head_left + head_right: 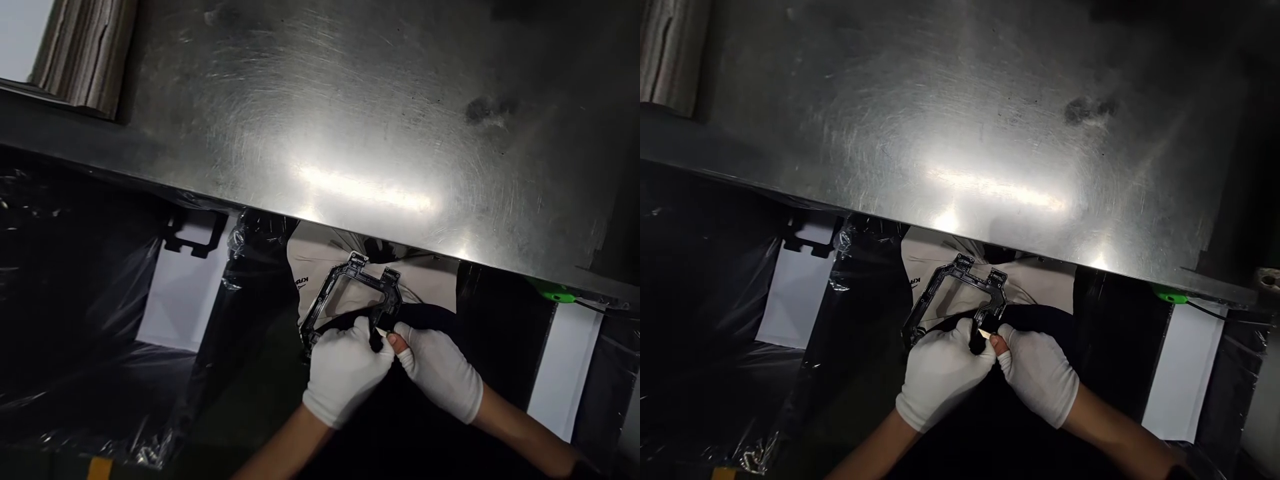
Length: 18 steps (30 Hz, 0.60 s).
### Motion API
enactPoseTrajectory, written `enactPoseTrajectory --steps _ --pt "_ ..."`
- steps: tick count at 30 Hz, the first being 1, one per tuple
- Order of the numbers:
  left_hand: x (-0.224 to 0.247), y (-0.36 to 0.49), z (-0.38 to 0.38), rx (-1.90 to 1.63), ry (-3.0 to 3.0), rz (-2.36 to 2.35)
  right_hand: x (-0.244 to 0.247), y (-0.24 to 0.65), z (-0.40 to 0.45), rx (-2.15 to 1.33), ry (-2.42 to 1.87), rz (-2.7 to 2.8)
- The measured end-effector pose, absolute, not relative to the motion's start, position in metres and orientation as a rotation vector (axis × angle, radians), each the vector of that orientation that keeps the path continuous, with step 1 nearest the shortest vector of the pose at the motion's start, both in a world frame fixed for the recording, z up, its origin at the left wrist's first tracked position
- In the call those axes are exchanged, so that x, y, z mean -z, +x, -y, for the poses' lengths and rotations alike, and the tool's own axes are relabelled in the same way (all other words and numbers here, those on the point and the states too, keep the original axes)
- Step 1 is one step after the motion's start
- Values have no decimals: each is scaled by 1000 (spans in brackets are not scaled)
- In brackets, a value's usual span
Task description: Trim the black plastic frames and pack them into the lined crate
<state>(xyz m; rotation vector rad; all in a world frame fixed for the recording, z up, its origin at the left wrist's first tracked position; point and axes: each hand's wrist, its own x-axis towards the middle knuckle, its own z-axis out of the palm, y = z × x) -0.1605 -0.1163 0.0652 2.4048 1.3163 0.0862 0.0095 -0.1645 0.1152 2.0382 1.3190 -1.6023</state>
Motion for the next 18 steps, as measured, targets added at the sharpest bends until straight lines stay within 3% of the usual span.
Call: enactPoseTrajectory --steps 12,18 --pt "-63 -157 121 -64 2514 -1360 -108 6 171 1558 2083 -1293" --pt "-66 -152 125 90 2413 -1399 -102 5 182 1706 2229 -1221"
